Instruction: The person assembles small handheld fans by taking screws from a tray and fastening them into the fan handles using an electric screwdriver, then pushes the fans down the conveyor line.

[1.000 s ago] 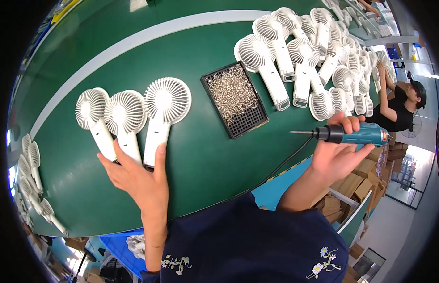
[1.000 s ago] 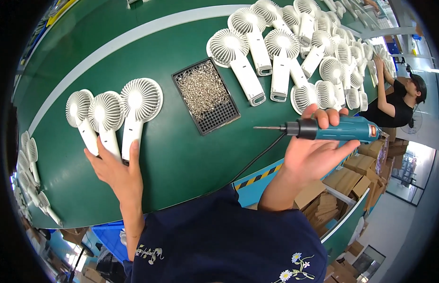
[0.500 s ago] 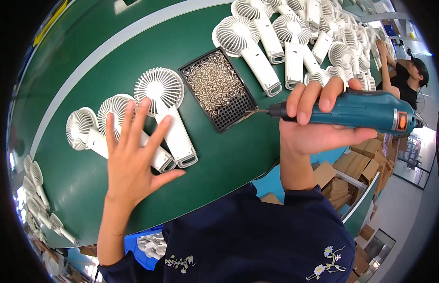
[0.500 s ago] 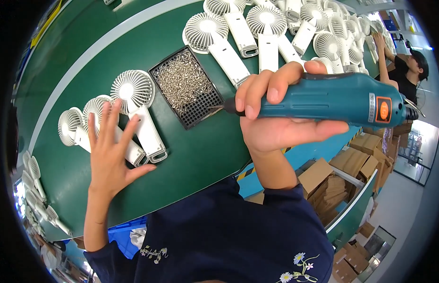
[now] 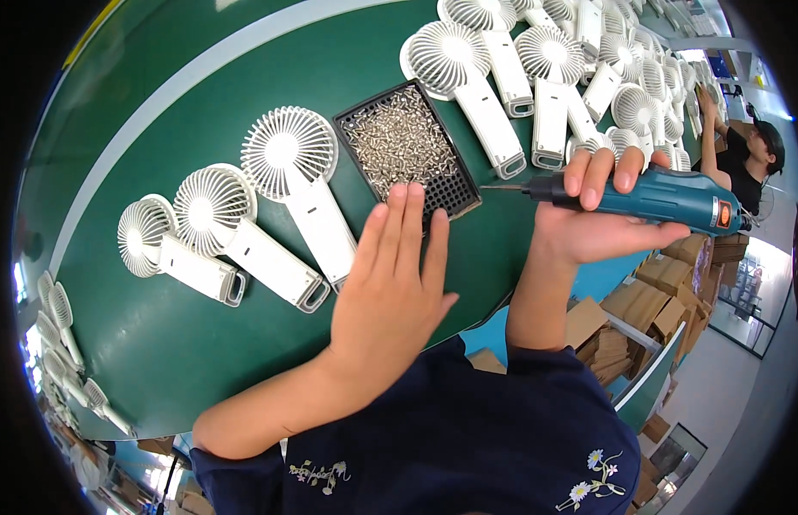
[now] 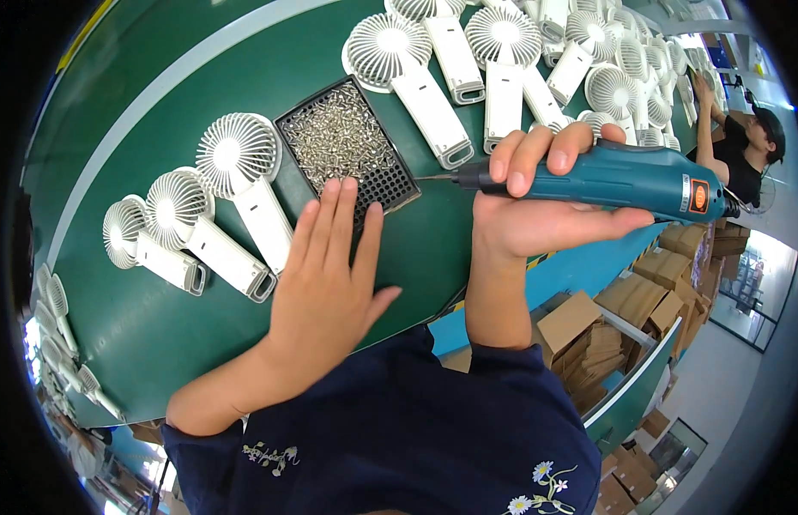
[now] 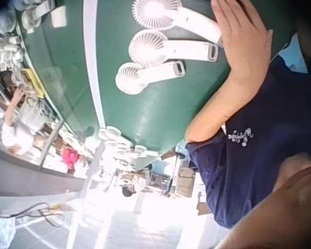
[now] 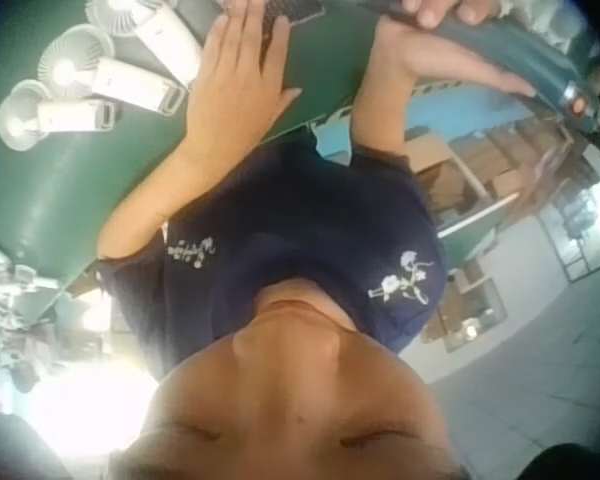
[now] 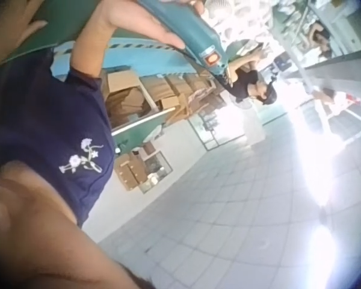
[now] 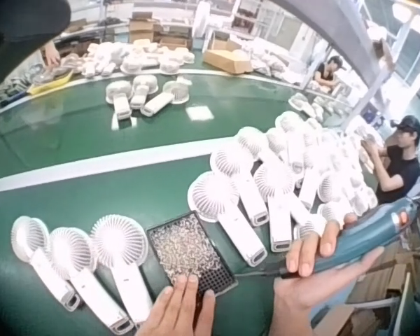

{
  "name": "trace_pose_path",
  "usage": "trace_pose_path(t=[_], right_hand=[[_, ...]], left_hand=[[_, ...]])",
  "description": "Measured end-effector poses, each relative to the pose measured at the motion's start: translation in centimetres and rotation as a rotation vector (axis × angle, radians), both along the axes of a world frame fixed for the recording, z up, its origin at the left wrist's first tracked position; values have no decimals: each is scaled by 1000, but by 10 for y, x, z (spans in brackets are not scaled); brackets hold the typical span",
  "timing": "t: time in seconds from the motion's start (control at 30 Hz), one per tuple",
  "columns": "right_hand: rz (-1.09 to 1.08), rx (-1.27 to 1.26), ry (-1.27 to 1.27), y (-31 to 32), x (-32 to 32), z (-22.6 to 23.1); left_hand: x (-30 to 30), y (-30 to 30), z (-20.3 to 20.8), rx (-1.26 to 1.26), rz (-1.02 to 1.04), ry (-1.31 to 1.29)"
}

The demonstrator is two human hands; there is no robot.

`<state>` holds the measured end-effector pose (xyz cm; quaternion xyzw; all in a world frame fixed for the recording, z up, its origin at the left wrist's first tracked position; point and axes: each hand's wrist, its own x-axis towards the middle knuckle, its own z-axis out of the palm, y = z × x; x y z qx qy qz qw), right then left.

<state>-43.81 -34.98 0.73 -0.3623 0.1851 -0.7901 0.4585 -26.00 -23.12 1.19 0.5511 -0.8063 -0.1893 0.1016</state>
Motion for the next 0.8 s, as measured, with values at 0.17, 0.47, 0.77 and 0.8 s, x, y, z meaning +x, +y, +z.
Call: trace_pose_path(t=[0.17,0.47,0.77,0.8], right_hand=[[24,3,-38,1,-3,-1],[140,4,18,4,1,-6],[171,30,-30,3,5,-3],[171,21,-27,3,6,-2]], left_hand=[[-7,12,3,9,-86,98],[29,-7,6,-84,70,74],[2,6,7,-15,-28,177],[5,4,5,-39,13,155]])
